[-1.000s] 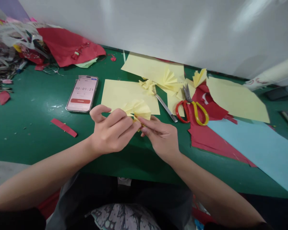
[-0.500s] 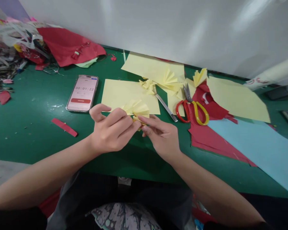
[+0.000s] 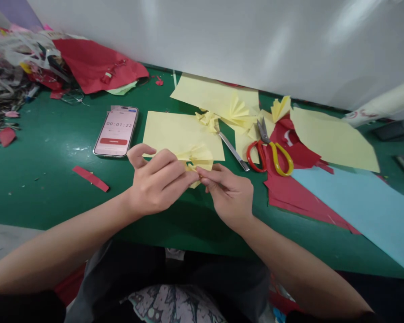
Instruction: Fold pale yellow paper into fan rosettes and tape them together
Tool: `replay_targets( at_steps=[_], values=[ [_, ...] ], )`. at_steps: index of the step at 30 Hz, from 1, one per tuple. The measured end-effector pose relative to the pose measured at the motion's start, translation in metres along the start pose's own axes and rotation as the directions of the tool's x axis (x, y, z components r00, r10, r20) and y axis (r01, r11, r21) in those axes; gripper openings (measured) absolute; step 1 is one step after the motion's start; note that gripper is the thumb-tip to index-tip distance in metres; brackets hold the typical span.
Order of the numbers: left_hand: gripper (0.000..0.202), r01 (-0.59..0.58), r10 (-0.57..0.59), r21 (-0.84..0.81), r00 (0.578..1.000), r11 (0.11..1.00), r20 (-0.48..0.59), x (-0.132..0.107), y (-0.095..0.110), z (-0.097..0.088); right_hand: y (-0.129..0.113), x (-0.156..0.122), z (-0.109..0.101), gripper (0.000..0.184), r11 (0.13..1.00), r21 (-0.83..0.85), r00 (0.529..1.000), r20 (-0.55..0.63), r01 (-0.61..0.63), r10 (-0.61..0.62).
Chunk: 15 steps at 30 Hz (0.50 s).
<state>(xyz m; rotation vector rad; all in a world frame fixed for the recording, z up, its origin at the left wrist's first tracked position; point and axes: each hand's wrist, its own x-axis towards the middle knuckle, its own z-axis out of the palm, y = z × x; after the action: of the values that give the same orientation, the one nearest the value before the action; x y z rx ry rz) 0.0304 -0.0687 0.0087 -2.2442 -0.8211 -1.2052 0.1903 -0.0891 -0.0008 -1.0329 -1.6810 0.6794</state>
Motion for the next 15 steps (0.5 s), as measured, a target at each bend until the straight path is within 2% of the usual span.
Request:
replay_targets(
  at_steps=[4, 9, 15],
  values=[
    [0.007, 0.029, -0.029, 0.019, 0.999, 0.999, -0.019, 0.0021, 0.0003, 0.0014, -0.0019, -0.0011, -0.0003, 0.021, 0.993, -0.112, 0.999, -0.020, 0.044, -0.047],
    [0.007, 0.043, -0.040, -0.051, 0.998, 0.998, 0.048, 0.0004, -0.0027, 0.0042, -0.0017, -0.0021, 0.0001, 0.008, 0.984, -0.172, 0.996, -0.066, 0.055, -0.067],
    [0.010, 0.016, -0.010, -0.065, 0.996, 0.998, 0.084, -0.0016, -0.0069, 0.0042, -0.0012, 0.0003, -0.0010, 0.013, 0.951, -0.263, 0.983, -0.042, 0.161, -0.178]
  ],
)
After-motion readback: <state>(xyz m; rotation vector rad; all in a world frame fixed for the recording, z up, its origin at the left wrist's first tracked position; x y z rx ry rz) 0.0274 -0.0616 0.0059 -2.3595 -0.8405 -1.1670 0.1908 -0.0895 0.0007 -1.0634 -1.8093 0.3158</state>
